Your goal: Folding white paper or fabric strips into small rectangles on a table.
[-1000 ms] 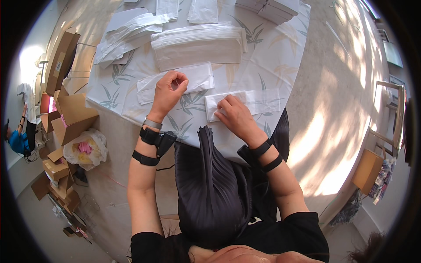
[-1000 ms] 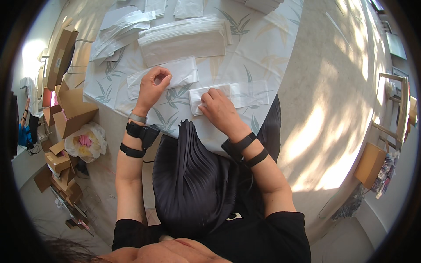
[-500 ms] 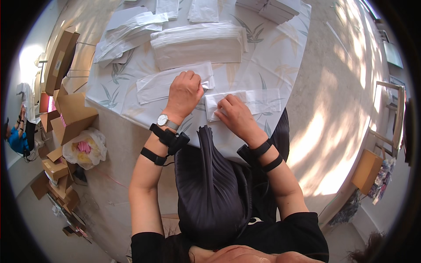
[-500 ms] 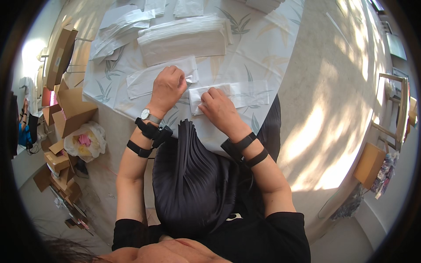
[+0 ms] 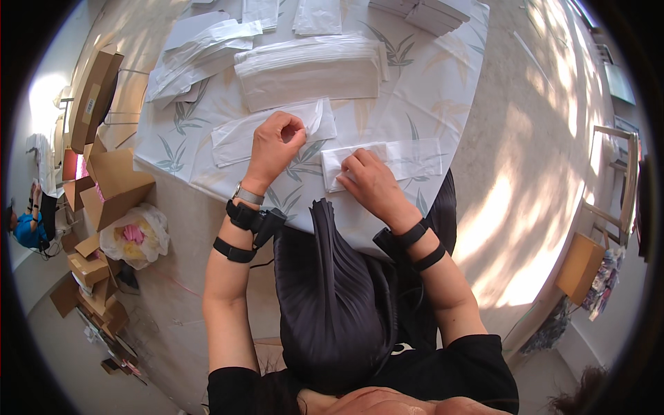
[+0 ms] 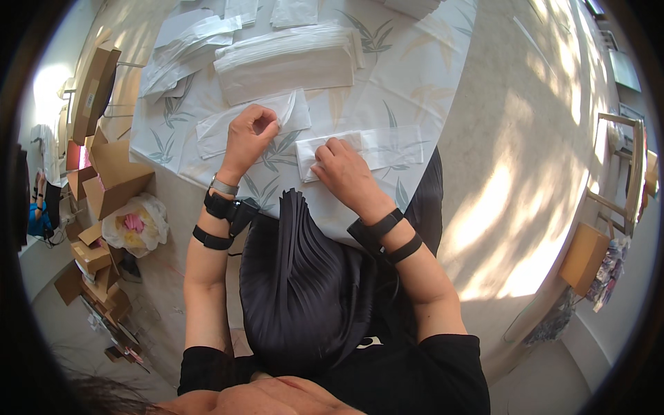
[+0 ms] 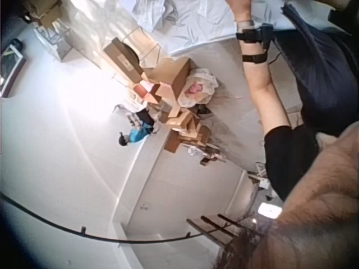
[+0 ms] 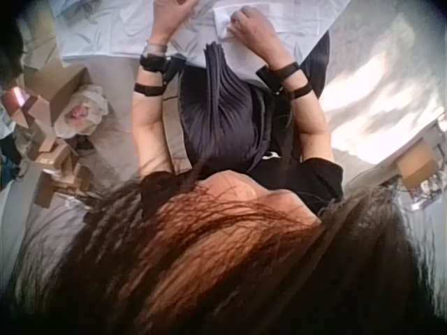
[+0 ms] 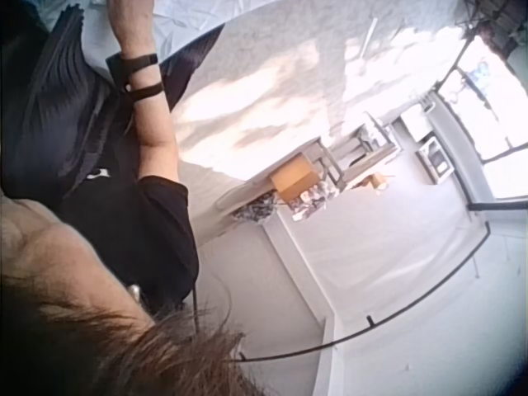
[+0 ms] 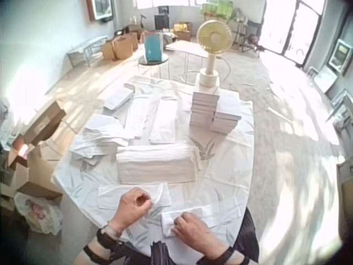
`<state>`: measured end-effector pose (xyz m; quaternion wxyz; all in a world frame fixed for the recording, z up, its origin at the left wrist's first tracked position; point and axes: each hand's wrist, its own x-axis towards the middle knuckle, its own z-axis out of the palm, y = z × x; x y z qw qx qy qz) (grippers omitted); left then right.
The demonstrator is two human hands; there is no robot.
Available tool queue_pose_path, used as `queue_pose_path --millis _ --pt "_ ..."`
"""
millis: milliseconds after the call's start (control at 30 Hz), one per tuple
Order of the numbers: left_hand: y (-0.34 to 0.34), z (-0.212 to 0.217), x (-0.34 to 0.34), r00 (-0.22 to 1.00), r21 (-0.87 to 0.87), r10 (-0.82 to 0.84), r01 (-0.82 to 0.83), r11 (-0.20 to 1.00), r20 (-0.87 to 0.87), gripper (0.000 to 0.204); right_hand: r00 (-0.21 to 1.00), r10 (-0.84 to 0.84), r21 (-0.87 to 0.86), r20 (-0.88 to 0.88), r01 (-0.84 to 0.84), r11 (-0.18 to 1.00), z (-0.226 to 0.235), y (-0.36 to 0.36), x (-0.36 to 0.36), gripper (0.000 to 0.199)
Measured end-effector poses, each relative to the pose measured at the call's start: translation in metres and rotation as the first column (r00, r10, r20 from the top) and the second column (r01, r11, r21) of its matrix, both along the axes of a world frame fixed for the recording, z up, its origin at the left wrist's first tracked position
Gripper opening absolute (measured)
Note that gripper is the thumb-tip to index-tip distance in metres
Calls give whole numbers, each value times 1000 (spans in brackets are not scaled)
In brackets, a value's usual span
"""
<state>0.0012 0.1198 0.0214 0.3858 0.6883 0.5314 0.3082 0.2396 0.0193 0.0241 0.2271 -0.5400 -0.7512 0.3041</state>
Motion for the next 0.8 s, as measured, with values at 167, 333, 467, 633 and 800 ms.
queue_pose_path --millis 167,333,467,633,800 --pt "-1 1 0 1000 19 2 -3 1000 16 8 989 -128 43 -70 131 990 8 7 -7 23" --pt "-3 1 6 1000 73 -4 3 997 15 9 915 -347 -35 -204 348 937 22 38 -31 23" --pt "-5 1 6 1000 75 7 -8 997 20 10 884 -411 -162 -225 382 910 8 58 -45 19" --pt "-5 2 -1 999 85 46 -46 995 2 9 876 -430 -184 -221 395 900 -4 58 -47 16" --pt "-18 14 -24 992 104 120 -123 987 41 10 881 -432 -194 -195 397 897 -3 58 -46 16"
